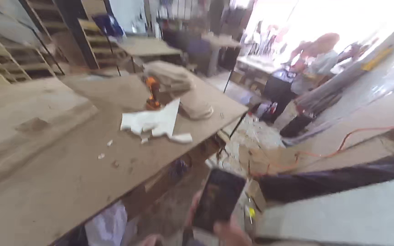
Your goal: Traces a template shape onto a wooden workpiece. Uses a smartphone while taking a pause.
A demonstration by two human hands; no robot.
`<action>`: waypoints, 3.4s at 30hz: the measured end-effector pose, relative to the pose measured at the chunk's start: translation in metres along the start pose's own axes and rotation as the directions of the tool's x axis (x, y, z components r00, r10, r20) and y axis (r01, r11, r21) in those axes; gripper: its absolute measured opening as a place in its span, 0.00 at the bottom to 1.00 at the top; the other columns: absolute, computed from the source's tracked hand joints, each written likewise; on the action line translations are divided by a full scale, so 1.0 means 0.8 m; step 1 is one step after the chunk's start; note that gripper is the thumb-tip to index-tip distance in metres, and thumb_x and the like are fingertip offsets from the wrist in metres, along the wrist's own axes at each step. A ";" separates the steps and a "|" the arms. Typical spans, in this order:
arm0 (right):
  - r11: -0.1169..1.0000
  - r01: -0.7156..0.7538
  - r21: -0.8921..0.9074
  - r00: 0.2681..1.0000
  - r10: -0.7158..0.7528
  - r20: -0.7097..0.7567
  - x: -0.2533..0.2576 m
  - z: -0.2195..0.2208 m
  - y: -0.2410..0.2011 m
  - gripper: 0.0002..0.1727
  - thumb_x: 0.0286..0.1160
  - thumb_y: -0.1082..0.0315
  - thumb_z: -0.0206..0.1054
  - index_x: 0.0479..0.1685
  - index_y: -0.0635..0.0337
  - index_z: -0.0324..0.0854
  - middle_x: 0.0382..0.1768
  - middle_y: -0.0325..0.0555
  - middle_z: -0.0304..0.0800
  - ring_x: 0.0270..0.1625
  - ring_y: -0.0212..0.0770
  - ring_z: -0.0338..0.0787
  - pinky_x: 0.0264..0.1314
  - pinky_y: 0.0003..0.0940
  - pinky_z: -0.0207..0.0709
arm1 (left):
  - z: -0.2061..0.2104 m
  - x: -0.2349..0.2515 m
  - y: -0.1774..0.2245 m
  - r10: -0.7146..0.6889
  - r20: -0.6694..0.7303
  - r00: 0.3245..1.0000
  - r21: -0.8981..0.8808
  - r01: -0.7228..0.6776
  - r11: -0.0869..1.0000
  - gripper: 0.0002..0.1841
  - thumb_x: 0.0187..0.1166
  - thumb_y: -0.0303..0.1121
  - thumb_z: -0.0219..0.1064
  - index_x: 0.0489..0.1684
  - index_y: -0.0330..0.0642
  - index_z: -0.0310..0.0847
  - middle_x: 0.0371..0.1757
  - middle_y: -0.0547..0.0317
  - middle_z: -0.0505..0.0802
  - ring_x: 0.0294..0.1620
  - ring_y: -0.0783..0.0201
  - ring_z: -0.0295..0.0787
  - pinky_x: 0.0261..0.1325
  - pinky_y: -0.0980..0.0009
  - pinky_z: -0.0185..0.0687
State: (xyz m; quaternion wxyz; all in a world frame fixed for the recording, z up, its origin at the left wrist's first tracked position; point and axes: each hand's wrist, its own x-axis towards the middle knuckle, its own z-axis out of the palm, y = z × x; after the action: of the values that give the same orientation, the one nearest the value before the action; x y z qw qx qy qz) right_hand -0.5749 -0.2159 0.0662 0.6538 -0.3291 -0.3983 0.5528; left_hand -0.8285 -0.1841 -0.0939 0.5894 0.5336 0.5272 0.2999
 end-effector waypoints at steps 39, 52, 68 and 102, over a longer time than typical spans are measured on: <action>0.723 -0.429 0.541 0.902 0.305 0.306 -0.076 -0.039 0.133 0.33 0.69 0.54 0.77 0.74 0.57 0.75 0.64 0.59 0.87 0.60 0.59 0.91 0.62 0.62 0.86 | 0.058 0.030 0.132 0.473 0.154 0.867 -0.355 -0.398 0.846 0.27 0.90 0.31 0.36 0.82 0.33 0.69 0.59 0.51 0.92 0.55 0.64 0.91 0.62 0.63 0.89; 0.715 -0.448 0.537 0.891 0.309 0.332 -0.083 -0.043 0.128 0.32 0.70 0.54 0.76 0.74 0.56 0.75 0.64 0.59 0.87 0.61 0.59 0.91 0.62 0.62 0.86 | 0.062 0.026 0.131 0.487 0.130 0.864 -0.349 -0.420 0.838 0.27 0.88 0.29 0.36 0.79 0.32 0.73 0.55 0.53 0.93 0.52 0.66 0.91 0.59 0.65 0.90; 0.708 -0.433 0.558 0.896 0.272 0.351 -0.067 -0.039 0.135 0.32 0.70 0.56 0.76 0.73 0.58 0.74 0.63 0.60 0.88 0.60 0.61 0.92 0.61 0.63 0.87 | 0.052 0.032 0.141 0.506 0.143 0.850 -0.299 -0.451 0.841 0.27 0.87 0.27 0.36 0.81 0.34 0.71 0.57 0.54 0.92 0.53 0.66 0.91 0.60 0.64 0.88; 0.717 -0.443 0.539 0.895 0.313 0.319 -0.054 -0.016 0.157 0.29 0.71 0.56 0.74 0.72 0.56 0.77 0.61 0.58 0.89 0.59 0.58 0.92 0.61 0.61 0.87 | 0.020 0.034 0.119 0.382 0.242 0.892 -0.350 -0.287 0.892 0.33 0.82 0.22 0.45 0.92 0.43 0.54 0.52 0.51 0.93 0.40 0.64 0.93 0.36 0.69 0.93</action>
State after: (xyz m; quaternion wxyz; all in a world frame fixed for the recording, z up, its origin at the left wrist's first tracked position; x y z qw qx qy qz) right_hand -0.6244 -0.2371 -0.0558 0.5513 -0.1214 -0.1921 0.8028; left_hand -0.7865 -0.1407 -0.0142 0.6774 0.5592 0.2763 0.3900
